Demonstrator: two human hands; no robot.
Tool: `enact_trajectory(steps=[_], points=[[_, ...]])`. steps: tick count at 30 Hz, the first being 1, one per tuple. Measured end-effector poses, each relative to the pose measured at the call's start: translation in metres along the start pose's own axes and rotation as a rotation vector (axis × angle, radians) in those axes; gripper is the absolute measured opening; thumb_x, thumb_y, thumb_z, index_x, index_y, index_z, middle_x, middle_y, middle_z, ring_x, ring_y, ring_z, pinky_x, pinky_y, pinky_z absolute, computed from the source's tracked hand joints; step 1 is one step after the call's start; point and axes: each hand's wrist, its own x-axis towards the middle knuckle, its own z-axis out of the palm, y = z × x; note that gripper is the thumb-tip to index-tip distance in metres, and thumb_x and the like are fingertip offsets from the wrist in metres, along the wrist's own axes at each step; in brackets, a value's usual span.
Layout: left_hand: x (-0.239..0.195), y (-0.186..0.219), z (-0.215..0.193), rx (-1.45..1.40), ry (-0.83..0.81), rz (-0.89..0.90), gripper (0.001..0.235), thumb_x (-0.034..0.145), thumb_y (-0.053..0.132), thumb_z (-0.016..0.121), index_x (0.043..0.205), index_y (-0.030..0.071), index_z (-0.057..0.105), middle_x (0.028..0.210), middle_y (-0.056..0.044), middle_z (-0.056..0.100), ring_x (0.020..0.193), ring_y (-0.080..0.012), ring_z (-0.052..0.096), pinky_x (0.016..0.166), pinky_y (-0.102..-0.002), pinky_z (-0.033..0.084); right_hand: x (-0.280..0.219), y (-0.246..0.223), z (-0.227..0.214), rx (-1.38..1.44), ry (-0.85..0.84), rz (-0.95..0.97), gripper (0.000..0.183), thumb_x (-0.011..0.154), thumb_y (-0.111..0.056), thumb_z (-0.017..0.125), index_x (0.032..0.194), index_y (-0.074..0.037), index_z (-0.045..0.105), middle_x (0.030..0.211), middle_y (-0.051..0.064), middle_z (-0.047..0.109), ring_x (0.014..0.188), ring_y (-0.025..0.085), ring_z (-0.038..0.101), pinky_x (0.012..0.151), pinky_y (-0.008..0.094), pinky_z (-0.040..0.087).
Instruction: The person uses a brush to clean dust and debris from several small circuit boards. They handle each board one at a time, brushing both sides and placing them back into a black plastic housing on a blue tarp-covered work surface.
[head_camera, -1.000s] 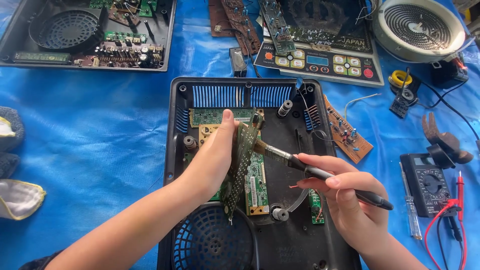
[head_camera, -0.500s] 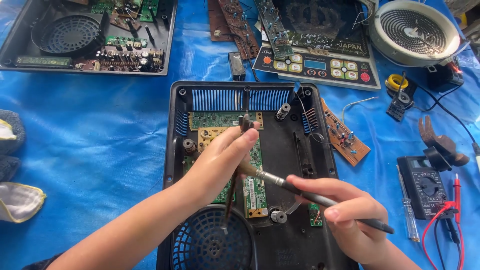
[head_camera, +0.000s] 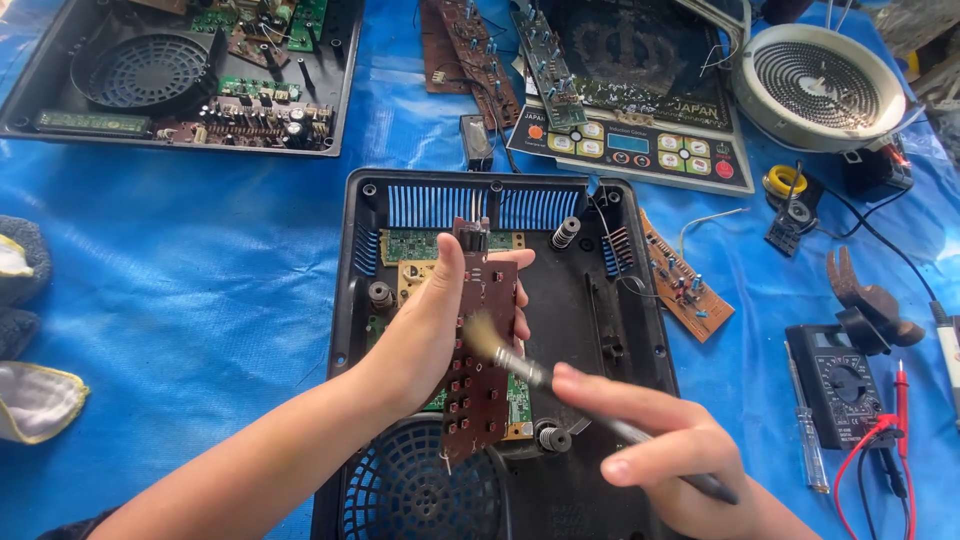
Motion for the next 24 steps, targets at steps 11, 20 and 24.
enact_trajectory(steps=[11,20,24], points=[[-0.006,0.003,0.002,0.124,-0.086,-0.017,0.103,0.079,0.073,0.017,0.148,0.008,0.058,0.091,-0.009,0.07,0.081,-0.0209,0.071,0.081,-0.035,0.061,-0.005,-0.004,0.001,-0.197,0.128,-0.003,0.009,0.111,-0.026,0.047,0.112,-0.023,0.055,0.121,0.037,0.068,0.113,0.045,0.079,0.095,0.045,0.071],[-0.004,0.003,0.001,0.127,-0.04,0.009,0.099,0.08,0.071,0.017,0.142,0.01,0.064,0.1,-0.009,0.072,0.088,-0.022,0.073,0.094,-0.037,0.062,-0.004,-0.003,-0.001,-0.088,0.23,0.024,0.018,0.112,-0.018,0.049,0.119,-0.02,0.065,0.134,0.036,0.062,0.13,0.051,0.066,0.11,0.057,0.063],[-0.003,0.001,0.0,0.0,-0.084,0.011,0.1,0.081,0.072,0.024,0.145,0.004,0.059,0.092,-0.012,0.07,0.079,-0.0232,0.07,0.08,-0.037,0.062,-0.002,0.002,0.0,0.064,0.136,0.075,0.015,0.11,-0.019,0.052,0.113,-0.022,0.066,0.127,0.037,0.066,0.123,0.052,0.07,0.104,0.053,0.063]])
